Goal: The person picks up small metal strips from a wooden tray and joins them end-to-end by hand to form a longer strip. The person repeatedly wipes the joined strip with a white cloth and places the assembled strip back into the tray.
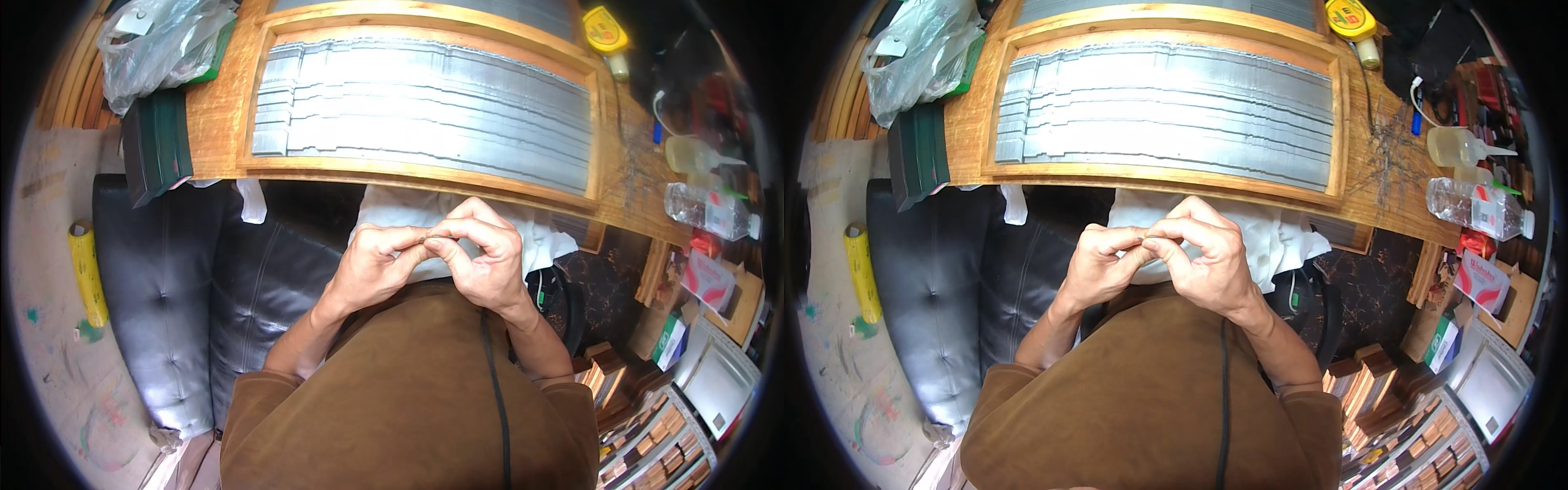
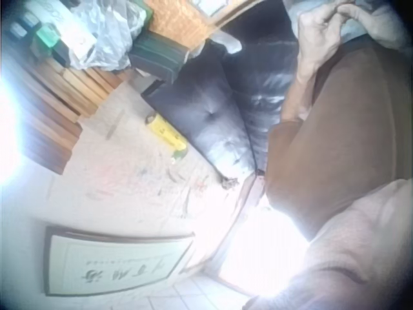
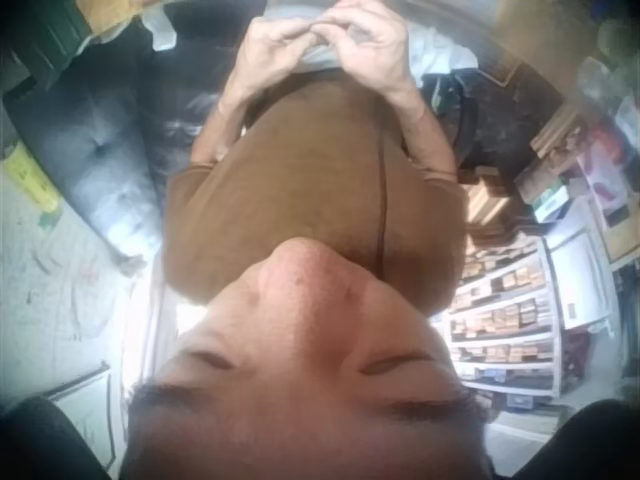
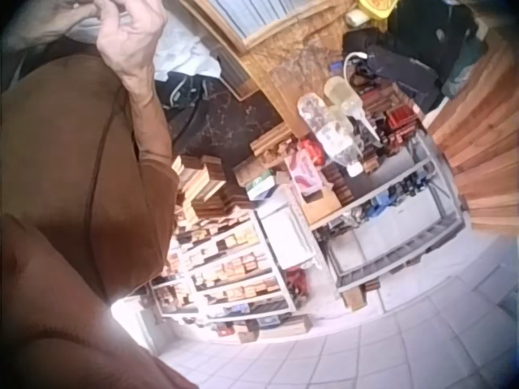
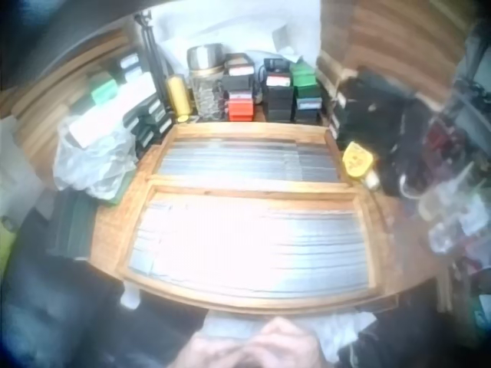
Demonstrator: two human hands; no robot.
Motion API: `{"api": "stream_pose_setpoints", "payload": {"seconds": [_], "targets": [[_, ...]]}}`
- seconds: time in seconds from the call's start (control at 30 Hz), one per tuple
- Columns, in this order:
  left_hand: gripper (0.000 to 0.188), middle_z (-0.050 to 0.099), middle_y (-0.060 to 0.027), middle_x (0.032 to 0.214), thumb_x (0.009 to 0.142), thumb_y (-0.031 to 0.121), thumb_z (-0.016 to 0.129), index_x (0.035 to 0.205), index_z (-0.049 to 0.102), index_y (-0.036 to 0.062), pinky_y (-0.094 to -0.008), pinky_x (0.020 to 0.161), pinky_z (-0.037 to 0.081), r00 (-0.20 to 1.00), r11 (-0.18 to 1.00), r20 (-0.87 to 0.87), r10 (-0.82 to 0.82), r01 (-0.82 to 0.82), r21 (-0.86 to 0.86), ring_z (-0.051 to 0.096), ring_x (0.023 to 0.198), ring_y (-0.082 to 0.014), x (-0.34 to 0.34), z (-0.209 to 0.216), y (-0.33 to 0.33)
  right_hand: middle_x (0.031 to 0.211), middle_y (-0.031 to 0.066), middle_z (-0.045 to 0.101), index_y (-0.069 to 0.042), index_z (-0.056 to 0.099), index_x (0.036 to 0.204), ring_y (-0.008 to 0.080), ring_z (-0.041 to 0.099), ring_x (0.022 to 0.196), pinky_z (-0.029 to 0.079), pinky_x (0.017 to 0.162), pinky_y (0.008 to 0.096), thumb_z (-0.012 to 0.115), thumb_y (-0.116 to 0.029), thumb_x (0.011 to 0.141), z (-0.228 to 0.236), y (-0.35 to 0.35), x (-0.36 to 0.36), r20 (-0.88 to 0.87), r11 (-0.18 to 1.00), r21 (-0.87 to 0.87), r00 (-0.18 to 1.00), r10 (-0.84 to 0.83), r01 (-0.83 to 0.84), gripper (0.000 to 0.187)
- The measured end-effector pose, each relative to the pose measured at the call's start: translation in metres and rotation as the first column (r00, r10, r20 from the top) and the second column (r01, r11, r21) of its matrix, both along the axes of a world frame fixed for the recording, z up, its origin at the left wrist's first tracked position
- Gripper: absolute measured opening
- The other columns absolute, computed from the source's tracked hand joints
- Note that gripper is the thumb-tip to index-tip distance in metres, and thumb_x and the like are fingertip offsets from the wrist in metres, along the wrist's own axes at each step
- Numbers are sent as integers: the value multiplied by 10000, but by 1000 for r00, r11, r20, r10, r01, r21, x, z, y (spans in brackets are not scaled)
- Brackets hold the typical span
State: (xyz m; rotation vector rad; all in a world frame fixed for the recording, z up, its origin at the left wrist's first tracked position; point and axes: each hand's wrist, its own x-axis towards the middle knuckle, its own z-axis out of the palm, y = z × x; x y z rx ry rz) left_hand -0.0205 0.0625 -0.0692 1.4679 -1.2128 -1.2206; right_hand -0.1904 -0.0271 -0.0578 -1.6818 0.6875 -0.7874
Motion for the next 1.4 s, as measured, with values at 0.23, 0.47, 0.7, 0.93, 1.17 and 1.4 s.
{"api": "stream_pose_setpoints", "payload": {"seconds": [0.23, 0.47, 0.7, 0.93, 1.17, 1.4], "targets": [[222, 793, -190, 1046, 933, -91, 706, 1144, 764, -50, -335, 908, 623, 979, 978, -139, 147, -164, -128, 781, 994, -248, -1, 0, 2, 831, 22, 678, 7, 766, 904, 82, 604, 745, 488, 673, 241, 772, 13, 903, 72, -65, -78, -38, 947, 71, 950, -310, 312, 8], [209, 796, -188, 1035, 935, -63, 723, 1142, 750, -68, -314, 893, 621, 986, 984, -156, 59, -83, -156, 784, 982, -236, -9, 2, -8, 850, -4, 698, 15, 780, 1020, 71, 591, 701, 504, 678, 223, 836, -161, 904, 92, -183, -198, -195, 764, 202, 790, -582, 613, 219], [220, 794, -190, 1041, 935, -65, 728, 1153, 754, -56, -324, 886, 625, 994, 977, -105, 33, -54, -206, 782, 985, -245, -7, 23, -14, 843, 32, 712, 8, 796, 956, 104, 634, 751, 503, 669, 246, 791, -71, 892, 129, -109, -142, -235, 894, -163, 864, -446, 417, 102], [269, 767, -142, 841, 872, -78, 760, 1132, 768, -12, -277, 667, 560, 985, 932, 144, -90, 135, -336, 745, 719, -204, -10, 68, -42, 825, 75, 669, -17, 785, 934, 184, 661, 752, 513, 651, 304, 829, 39, 803, 83, -29, -26, -22, 986, -170, 1000, -8, 4, 149], [216, 774, -153, 915, 861, -83, 753, 1071, 761, -37, -297, 751, 576, 967, 822, 252, 45, 107, -560, 770, 824, -249, 8, 74, -57, 841, 63, 675, -23, 797, 969, 165, 653, 755, 518, 660, 277, 868, 67, 752, 72, -54, 3, 167, 905, -425, 980, 113, -32, 246], [353, 726, -149, 831, 819, -81, 726, 1148, 773, 39, -281, 625, 529, 946, 892, 324, -21, 164, -421, 690, 679, -190, 21, 67, -51, 834, 63, 646, -14, 795, 929, 138, 617, 735, 494, 637, 266, 888, 44, 752, 81, -47, 7, 93, 943, -333, 995, 42, -9, 209]]}}
